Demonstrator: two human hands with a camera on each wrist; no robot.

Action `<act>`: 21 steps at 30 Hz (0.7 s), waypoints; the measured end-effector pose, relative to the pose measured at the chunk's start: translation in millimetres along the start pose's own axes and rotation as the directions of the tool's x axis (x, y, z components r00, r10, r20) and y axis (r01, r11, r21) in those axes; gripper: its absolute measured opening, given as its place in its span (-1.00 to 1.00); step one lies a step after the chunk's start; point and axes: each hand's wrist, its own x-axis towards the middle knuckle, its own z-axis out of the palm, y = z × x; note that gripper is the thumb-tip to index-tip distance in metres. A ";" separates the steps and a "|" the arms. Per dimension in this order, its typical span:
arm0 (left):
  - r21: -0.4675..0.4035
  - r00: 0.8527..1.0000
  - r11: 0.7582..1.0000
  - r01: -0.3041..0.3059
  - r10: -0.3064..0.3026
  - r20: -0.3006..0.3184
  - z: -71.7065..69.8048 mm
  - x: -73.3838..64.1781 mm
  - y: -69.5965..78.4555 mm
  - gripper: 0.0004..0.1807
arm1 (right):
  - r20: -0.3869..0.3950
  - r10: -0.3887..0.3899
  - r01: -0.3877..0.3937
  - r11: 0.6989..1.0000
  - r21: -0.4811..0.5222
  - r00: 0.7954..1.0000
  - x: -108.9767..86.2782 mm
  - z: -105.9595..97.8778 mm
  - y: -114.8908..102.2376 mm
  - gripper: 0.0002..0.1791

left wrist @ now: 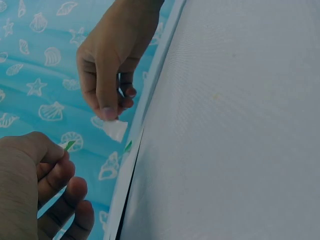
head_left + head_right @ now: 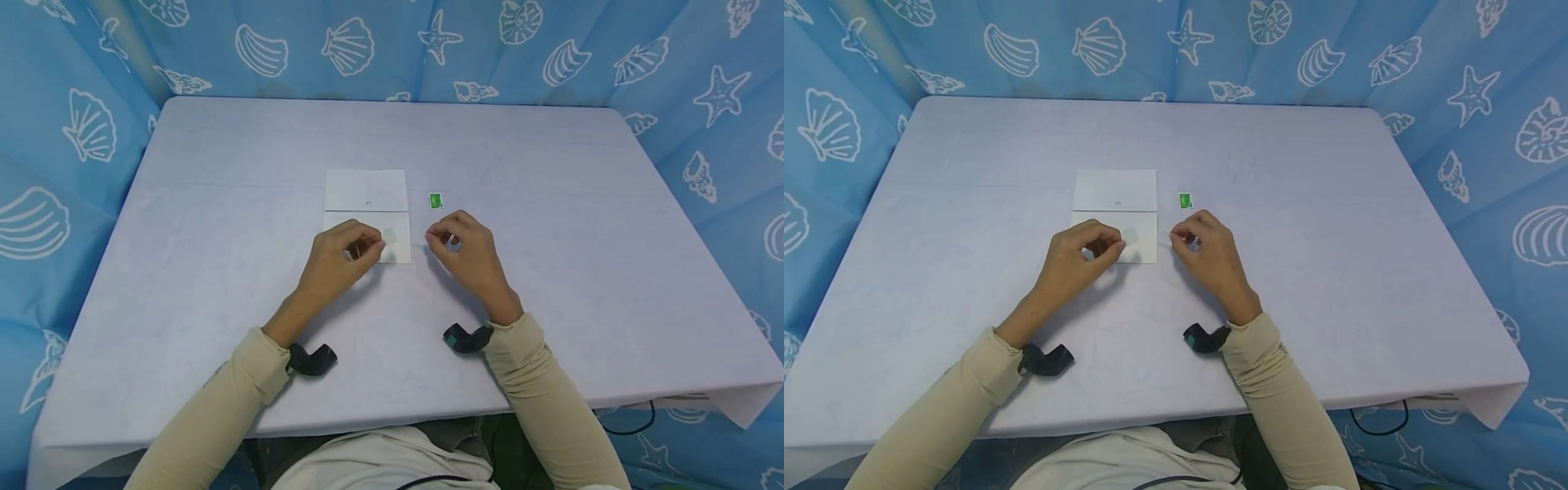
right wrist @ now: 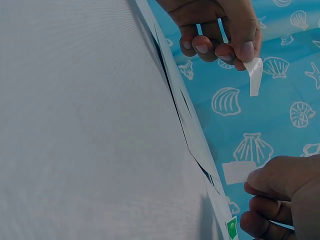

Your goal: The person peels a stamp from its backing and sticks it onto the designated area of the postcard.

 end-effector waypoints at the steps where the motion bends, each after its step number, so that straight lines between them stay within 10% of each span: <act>1: 0.000 1.000 1.000 -0.001 0.001 0.001 0.0 0.0 0.0 -0.95 | 0.006 0.004 -0.004 1.000 -0.001 1.000 -0.1 -0.1 0.3 -0.95; 21: -0.004 1.000 1.000 -0.001 0.001 0.008 1.3 0.1 -2.8 -0.97 | 0.060 0.173 -0.169 0.984 -0.058 0.983 -0.8 -2.1 2.1 -0.94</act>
